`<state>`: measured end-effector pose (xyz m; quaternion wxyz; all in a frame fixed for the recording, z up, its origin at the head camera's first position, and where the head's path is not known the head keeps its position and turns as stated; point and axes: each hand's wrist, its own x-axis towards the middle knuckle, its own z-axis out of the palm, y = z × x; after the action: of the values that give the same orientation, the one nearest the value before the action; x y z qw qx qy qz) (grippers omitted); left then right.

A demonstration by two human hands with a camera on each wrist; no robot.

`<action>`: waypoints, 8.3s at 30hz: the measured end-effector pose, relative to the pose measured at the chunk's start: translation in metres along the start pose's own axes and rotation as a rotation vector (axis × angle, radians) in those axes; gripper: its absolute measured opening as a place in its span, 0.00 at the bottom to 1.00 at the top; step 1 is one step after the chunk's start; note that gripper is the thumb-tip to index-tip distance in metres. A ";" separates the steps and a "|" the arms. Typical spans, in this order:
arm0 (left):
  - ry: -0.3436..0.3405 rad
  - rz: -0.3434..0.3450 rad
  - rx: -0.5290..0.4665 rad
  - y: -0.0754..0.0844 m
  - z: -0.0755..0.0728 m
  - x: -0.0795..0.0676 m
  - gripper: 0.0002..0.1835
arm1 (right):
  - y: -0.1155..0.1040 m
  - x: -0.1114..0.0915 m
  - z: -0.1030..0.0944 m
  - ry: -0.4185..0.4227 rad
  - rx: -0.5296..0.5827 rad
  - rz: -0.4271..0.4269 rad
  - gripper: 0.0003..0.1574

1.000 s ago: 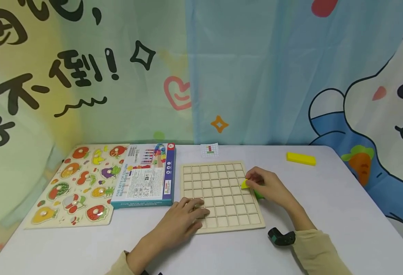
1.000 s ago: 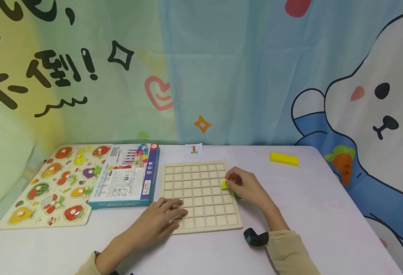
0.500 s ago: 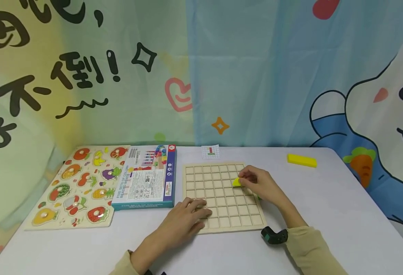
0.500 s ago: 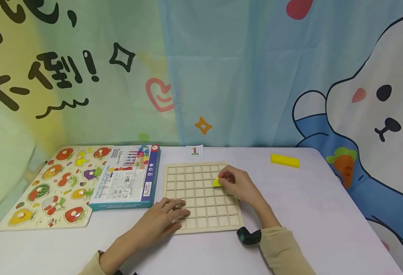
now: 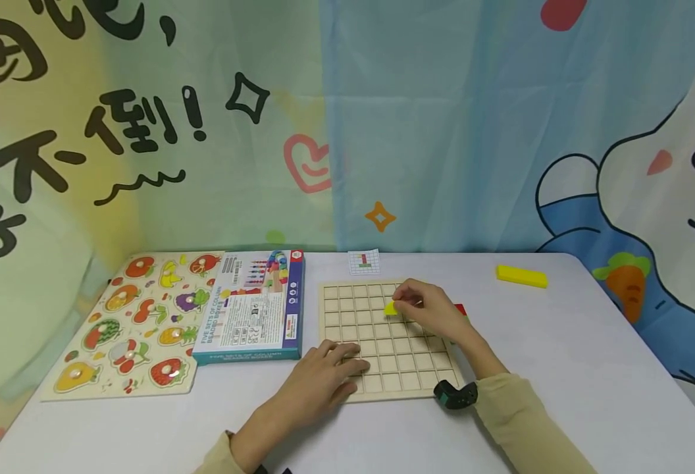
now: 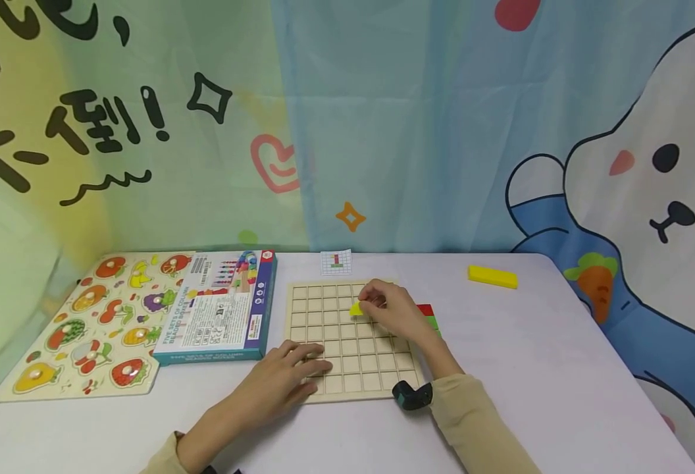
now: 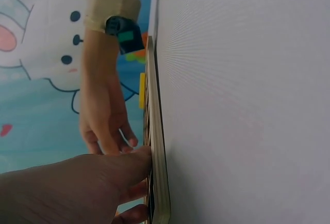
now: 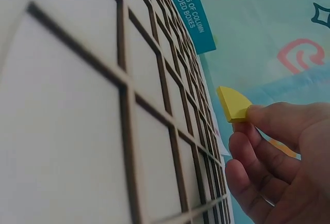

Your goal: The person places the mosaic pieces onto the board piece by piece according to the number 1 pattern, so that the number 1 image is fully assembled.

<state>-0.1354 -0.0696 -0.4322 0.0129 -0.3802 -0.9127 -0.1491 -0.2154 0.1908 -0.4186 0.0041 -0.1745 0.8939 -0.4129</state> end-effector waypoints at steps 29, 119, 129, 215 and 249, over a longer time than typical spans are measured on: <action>0.041 0.017 0.015 0.000 0.004 -0.001 0.17 | -0.015 0.044 0.031 -0.086 -0.051 0.031 0.05; 0.034 0.031 -0.036 0.001 -0.002 0.000 0.17 | 0.058 -0.044 -0.070 -0.010 -0.275 0.221 0.12; -0.021 0.046 0.008 -0.001 -0.001 -0.002 0.30 | 0.057 -0.044 -0.070 0.000 -0.262 0.228 0.11; -0.025 0.024 0.084 0.005 0.001 -0.009 0.28 | 0.008 0.023 -0.004 -0.072 0.064 0.063 0.07; -0.048 0.020 0.073 0.006 0.000 -0.008 0.27 | 0.001 0.031 0.020 -0.050 -0.168 0.062 0.05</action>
<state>-0.1260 -0.0710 -0.4319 0.0061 -0.3919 -0.9138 -0.1062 -0.2420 0.1669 -0.4280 0.0247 -0.1569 0.9299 -0.3316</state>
